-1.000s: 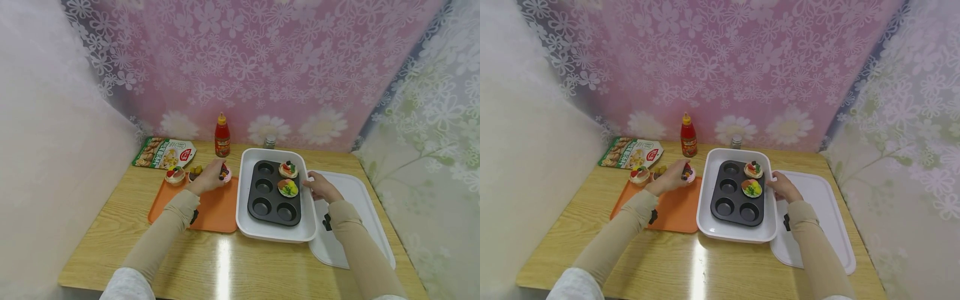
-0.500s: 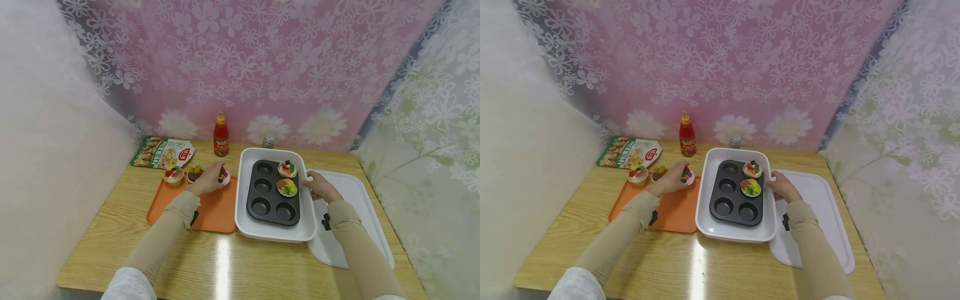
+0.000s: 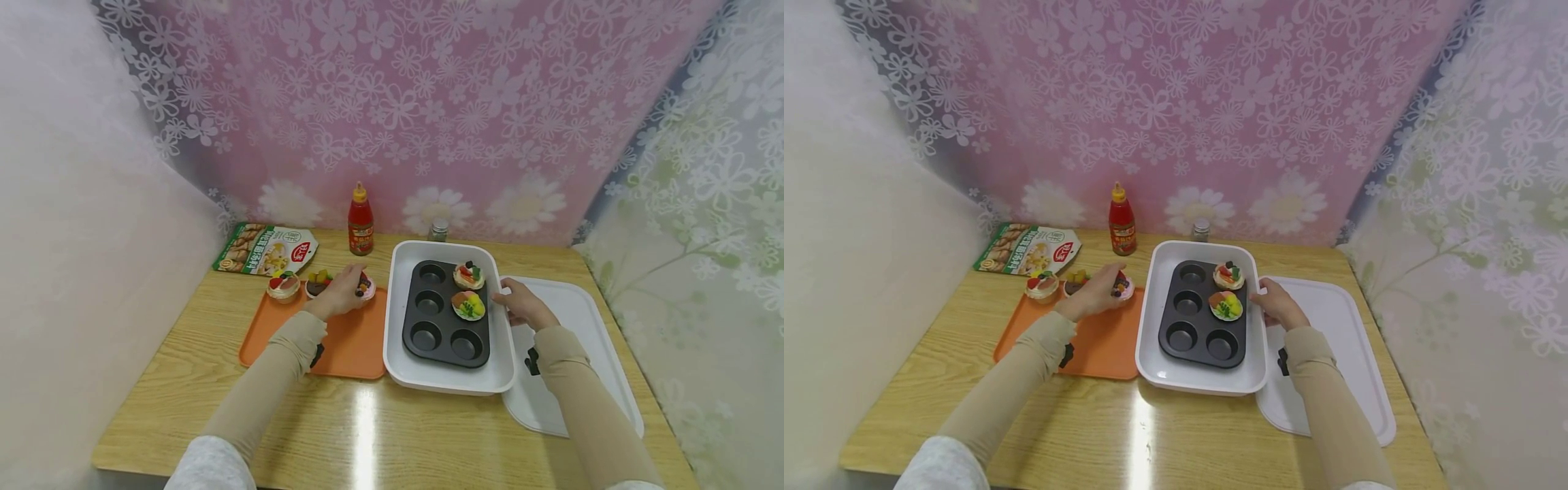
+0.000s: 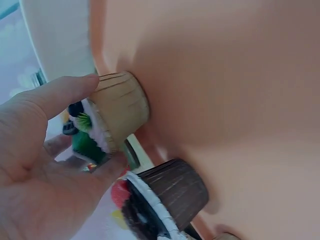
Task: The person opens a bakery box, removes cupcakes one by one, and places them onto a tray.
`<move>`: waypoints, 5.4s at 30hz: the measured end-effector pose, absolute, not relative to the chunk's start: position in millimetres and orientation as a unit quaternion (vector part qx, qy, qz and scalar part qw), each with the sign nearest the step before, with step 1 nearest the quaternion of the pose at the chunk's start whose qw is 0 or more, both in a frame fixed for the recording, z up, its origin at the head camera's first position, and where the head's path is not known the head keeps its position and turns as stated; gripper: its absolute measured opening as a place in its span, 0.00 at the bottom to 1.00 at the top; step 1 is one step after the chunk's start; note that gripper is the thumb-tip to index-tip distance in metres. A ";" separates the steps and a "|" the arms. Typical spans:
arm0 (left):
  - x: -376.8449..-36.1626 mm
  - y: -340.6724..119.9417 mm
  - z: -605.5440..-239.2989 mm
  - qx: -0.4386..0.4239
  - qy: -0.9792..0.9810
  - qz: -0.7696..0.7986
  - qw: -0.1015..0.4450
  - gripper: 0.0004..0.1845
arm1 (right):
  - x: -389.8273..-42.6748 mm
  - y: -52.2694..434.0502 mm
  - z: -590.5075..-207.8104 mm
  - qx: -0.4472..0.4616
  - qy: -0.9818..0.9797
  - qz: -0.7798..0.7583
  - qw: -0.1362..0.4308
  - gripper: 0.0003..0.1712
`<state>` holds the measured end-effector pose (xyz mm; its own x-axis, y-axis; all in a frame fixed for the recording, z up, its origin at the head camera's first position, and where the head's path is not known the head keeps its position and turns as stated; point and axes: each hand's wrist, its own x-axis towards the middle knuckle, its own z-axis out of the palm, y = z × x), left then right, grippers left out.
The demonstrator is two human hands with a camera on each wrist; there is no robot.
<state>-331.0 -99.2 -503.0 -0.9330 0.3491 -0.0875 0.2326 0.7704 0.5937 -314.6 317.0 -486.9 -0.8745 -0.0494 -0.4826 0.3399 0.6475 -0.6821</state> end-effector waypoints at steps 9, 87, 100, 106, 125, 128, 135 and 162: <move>-336.0 -97.0 -485.9 0.157 0.930 0.328 0.053 0.49 | -312.3 318.2 -487.2 0.086 0.878 -0.407 0.238 0.27; -315.9 116.2 -496.0 0.313 0.932 0.139 0.115 0.35 | -311.9 313.8 -486.1 0.090 0.877 -0.416 0.221 0.24; -317.8 116.5 -496.0 0.318 0.931 0.144 0.109 0.30 | -312.2 313.7 -485.1 0.094 0.876 -0.414 0.229 0.25; -319.8 115.2 -495.9 0.321 0.928 0.152 0.115 0.30 | -311.3 313.3 -483.7 0.092 0.876 -0.417 0.225 0.25; -323.4 108.9 -497.7 0.304 0.918 0.217 0.132 0.38 | -312.0 314.0 -484.4 0.085 0.875 -0.418 0.227 0.23; -323.2 107.2 -496.6 0.305 0.916 0.224 0.132 0.39 | -311.9 314.5 -485.2 0.085 0.876 -0.417 0.226 0.22; -322.8 102.4 -491.9 0.301 0.916 0.237 0.120 0.40 | -312.3 312.8 -486.2 0.093 0.877 -0.411 0.229 0.24; -315.7 37.5 -455.5 0.250 0.929 0.269 0.050 0.40 | -312.0 321.1 -486.5 0.079 0.859 -0.443 0.244 0.29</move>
